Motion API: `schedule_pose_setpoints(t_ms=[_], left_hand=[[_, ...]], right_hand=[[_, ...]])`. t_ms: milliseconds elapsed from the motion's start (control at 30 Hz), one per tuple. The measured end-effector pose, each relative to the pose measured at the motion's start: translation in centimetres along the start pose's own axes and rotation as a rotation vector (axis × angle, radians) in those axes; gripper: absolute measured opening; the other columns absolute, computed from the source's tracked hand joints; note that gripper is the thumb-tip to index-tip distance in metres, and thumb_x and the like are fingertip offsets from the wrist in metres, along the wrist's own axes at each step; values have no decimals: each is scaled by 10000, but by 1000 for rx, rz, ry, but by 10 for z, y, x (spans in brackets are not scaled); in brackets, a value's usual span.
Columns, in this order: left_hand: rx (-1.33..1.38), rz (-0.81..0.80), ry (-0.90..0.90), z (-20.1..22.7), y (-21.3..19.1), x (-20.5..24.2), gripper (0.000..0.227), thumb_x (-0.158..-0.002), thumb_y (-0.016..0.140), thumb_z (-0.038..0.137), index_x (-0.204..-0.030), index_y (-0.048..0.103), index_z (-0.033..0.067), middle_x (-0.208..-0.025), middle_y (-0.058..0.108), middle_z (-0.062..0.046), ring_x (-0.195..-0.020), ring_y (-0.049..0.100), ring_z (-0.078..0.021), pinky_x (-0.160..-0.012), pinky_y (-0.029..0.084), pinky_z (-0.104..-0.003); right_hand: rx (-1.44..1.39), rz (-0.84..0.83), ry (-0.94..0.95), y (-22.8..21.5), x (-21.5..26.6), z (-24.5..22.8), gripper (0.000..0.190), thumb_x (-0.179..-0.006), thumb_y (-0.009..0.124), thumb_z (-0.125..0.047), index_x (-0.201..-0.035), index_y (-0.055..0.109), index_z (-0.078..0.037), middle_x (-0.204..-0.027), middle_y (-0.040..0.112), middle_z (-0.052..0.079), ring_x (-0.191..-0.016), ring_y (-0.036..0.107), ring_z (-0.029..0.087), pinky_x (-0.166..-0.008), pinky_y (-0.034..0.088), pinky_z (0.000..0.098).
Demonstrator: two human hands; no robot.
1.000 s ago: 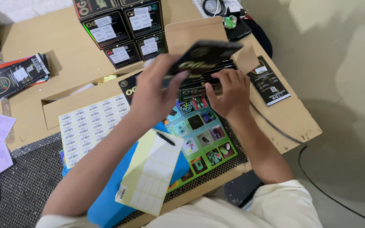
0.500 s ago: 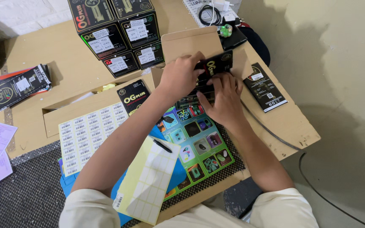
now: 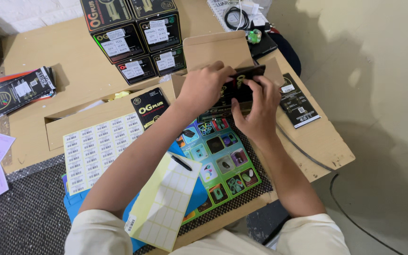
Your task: The person repeatedly takes a smartphone screen assembly out of a black box, writes on a label attached to the screen using a pen, and then places the screen back into the box. This process is repeated for multiple units on a cluttered workbench.
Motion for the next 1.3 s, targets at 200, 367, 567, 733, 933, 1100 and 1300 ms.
schedule_pose_setpoints(t_ms=[200,367,567,733,933,1100,1300], left_hand=[[-164,-67,88,2,48,-1,100,-954,708,108,-1017,777,141,-996,698,-126,-852,745,-302,-670,616,-416],[-215,-71,72,-3,74,19,182,-973,695,188,-1119,761,100,-1151,616,-150,-1040,652,-319,-785,520,-421],[-55,-11,90,11,55,58,334,-1090,576,234,-1346,618,23,-1199,633,-183,-1146,629,-346,-950,501,-473],[33,-45,40,27,-2,112,396,-1100,540,166,-1469,493,29,-1447,513,-220,-1426,447,-400,-1184,291,-639],[164,342,0,-6,-66,223,227,-993,624,190,-1164,736,94,-1047,664,-85,-1058,686,-330,-960,481,-468],[189,79,-248,-28,-77,287,155,-943,673,126,-1086,730,131,-981,695,-50,-1005,705,-282,-855,535,-413],[191,-167,-273,-25,-63,311,403,-924,700,459,-1157,698,130,-1235,623,-126,-1258,594,-377,-1021,478,-507]], right_hand=[[86,41,-41,0,1,-2,448,-911,659,-150,-1345,562,-99,-1376,437,132,-1282,447,365,-1048,278,507],[207,-62,-105,24,12,17,358,-924,686,-249,-1260,649,-132,-1236,530,71,-1211,494,268,-1031,251,473],[271,-139,-155,31,17,22,256,-1027,644,-262,-1233,700,-120,-1165,595,67,-1164,552,246,-1065,241,495],[193,-133,-140,24,15,8,284,-1030,657,-262,-1276,689,-122,-1243,567,69,-1263,493,266,-1070,233,495],[-213,-37,-306,21,42,-54,246,-946,673,-231,-1158,718,-114,-1192,572,82,-1174,567,318,-1022,376,471],[-590,-436,-414,56,81,-129,379,-872,727,-207,-1227,685,-79,-1201,646,142,-1163,656,385,-1002,491,515],[-312,-652,-351,120,64,-130,679,-987,656,-334,-1500,441,55,-1336,514,313,-1197,590,518,-979,476,632]])
Point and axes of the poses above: each hand's wrist, its own x-axis away from the middle knuckle, its own y-axis out of the palm, z = x × y, the point moved 6 cm from there along -x, towards the middle knuckle
